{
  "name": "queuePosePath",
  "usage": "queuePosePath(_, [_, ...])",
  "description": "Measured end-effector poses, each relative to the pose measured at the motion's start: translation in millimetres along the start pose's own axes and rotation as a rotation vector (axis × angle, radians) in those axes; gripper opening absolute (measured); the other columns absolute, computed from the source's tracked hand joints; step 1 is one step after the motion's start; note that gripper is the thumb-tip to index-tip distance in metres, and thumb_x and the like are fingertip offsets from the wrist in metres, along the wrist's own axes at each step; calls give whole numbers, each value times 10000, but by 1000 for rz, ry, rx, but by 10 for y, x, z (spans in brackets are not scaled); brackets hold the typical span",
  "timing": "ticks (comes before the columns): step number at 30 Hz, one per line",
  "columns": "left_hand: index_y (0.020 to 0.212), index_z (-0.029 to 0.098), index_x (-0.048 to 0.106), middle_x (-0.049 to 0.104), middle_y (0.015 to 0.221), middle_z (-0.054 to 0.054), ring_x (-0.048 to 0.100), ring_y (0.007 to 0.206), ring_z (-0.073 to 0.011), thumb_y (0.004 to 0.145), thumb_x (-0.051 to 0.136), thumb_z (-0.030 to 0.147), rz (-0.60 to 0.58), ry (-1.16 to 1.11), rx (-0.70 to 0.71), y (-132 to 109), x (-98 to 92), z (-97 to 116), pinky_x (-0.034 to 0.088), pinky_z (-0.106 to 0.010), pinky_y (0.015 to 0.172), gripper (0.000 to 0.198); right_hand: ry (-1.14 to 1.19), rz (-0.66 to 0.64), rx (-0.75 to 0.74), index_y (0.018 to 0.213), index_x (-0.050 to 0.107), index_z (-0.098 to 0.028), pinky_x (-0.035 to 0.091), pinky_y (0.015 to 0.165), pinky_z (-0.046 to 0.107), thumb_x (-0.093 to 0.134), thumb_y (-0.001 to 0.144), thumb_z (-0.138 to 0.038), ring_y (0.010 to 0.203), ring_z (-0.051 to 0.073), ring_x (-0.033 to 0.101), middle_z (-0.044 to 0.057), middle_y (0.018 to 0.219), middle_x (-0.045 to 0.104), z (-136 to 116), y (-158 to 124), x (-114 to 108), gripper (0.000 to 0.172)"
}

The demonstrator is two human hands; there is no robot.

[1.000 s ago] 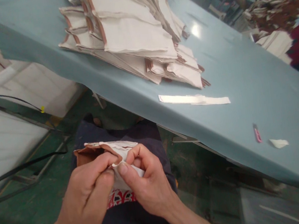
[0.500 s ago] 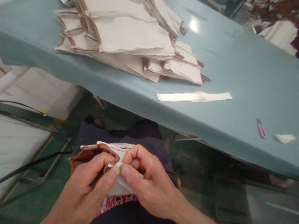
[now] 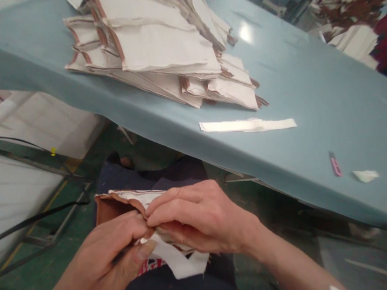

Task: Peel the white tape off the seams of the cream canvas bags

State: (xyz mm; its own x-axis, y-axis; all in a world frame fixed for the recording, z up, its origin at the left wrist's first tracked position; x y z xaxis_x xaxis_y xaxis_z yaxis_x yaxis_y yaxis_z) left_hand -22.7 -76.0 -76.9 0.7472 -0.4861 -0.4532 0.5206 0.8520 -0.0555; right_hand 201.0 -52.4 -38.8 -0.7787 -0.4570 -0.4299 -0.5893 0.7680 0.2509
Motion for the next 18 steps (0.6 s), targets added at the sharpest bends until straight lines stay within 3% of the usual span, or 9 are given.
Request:
queuePosePath(8, [774,281,707,771,802,15,693,732,-177,1132,594,406,-11,31,46,1,-5,-10,560,-206,727,396,-92,-80,-183,1071,853,-247,641,889,260,637,1176,-239,953,164,847,67,1227,897,-15,66,-69,241])
queuePosePath(12, [792,280,727,802,826,18,725,747,-170,1128,609,387,12,54,84,29,-32,34,579,-198,751,371,-320,-138,-253,1090,846,-174,565,769,269,574,1192,-138,823,135,765,65,1204,900,-61,82,-105,292])
queuePosePath(15, [821,295,744,799,788,66,739,699,-123,1129,629,325,50,50,173,91,-42,113,570,-154,718,330,-475,-85,-406,1058,828,-143,505,675,296,534,1217,-147,732,134,672,43,1144,899,-76,55,-98,334])
queuePosePath(18, [837,307,742,788,762,108,748,670,-77,1131,627,278,81,46,239,157,-41,196,556,-105,698,317,-545,-45,-437,969,815,-165,462,617,314,545,1195,-103,696,138,606,18,1072,883,-75,34,-77,358])
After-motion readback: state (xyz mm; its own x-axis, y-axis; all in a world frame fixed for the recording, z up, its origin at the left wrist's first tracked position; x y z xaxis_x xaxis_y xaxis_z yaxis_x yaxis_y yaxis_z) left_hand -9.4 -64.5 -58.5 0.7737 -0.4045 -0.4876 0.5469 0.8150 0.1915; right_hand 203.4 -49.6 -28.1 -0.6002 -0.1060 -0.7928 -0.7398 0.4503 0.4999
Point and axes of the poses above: each hand's wrist, its own y-axis towards the middle knuckle, its own x-axis out of the palm, z = x × y, the point moved 3 cm from there along y, towards the middle knuckle
